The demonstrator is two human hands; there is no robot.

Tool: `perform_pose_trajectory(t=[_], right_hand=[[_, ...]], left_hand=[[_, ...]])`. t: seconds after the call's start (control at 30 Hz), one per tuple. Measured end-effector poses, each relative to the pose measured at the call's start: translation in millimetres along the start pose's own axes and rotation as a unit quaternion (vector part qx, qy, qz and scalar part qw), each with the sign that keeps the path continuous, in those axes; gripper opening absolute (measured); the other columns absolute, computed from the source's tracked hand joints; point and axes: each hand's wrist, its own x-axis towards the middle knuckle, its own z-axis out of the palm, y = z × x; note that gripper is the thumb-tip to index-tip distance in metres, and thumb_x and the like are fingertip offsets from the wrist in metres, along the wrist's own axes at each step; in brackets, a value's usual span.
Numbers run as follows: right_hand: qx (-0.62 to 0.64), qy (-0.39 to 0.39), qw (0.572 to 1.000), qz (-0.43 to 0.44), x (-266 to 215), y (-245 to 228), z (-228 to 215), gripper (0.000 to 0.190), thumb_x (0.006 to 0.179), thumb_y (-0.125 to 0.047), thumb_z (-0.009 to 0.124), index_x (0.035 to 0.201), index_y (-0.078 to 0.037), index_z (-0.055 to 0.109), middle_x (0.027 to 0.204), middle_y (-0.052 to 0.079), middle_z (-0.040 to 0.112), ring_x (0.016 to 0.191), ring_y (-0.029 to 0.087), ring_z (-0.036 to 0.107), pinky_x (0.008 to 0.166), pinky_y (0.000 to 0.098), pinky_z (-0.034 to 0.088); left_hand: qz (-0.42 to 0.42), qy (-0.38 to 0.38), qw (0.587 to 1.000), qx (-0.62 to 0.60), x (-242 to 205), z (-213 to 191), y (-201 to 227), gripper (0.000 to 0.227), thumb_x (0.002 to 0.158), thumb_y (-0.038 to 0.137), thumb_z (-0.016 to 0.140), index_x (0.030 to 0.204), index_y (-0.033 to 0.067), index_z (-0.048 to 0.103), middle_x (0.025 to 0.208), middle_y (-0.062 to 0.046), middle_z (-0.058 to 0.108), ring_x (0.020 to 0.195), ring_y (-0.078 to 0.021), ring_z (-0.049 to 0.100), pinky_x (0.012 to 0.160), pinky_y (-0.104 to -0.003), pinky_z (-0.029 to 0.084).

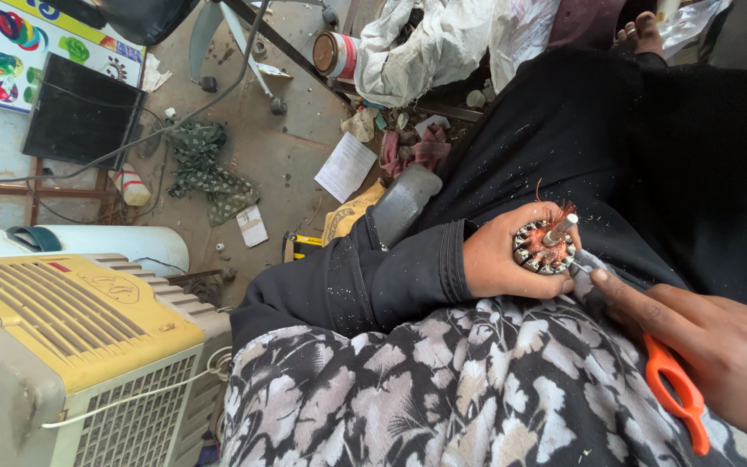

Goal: The person holds a cylindrical motor armature in their left hand and uses orange-handled scissors in their right hand to trim the protruding copper wires. The person repeatedly rotates the armature to access different sections and snips the wires flush with the surface.

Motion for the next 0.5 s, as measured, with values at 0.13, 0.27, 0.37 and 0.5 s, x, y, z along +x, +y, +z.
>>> perform_pose_trajectory(t=[0.13,0.27,0.37,0.5], right_hand=[[-0.011,-0.041,0.999,0.011,-0.7,-4.0,-2.1,0.076,0.083,-0.031,0.068,0.155,-0.03,0.045,0.084,-0.002,0.075,0.067,0.011,0.075,0.064,0.0278,0.062],[-0.024,-0.062,0.998,0.014,-2.0,-7.1,-3.4,0.076,0.082,-0.029,0.067,0.154,-0.032,0.044,0.084,-0.003,0.075,0.066,0.011,0.075,0.064,0.0273,0.062],[0.009,0.001,1.0,-0.025,-2.8,-8.7,-5.3,0.075,0.082,-0.033,0.072,0.154,-0.03,0.051,0.081,0.0,0.076,0.065,0.013,0.075,0.062,0.0293,0.061],[0.01,-0.008,1.0,-0.011,-3.9,-11.5,-8.4,0.078,0.081,-0.034,0.073,0.154,-0.03,0.049,0.083,0.002,0.076,0.065,0.014,0.075,0.062,0.03,0.061]], left_hand=[[0.044,0.009,0.997,0.071,-2.1,3.1,-1.7,0.049,0.08,0.01,0.084,0.121,0.004,0.058,0.102,0.001,0.064,0.094,-0.0054,0.061,0.089,-0.023,0.054],[0.074,0.026,0.989,0.127,-3.0,5.4,-3.8,0.052,0.08,0.012,0.085,0.124,0.0037,0.059,0.105,-0.001,0.063,0.096,-0.0069,0.062,0.092,-0.025,0.054],[0.101,0.025,0.982,0.16,-2.1,4.5,-2.9,0.051,0.08,0.013,0.086,0.123,0.005,0.06,0.105,-0.002,0.062,0.095,-0.0077,0.062,0.093,-0.025,0.054],[0.026,0.003,0.992,0.124,-2.5,3.7,3.4,0.043,0.081,0.014,0.085,0.116,0.0044,0.063,0.099,-0.003,0.068,0.091,-0.0087,0.065,0.092,-0.027,0.056]])
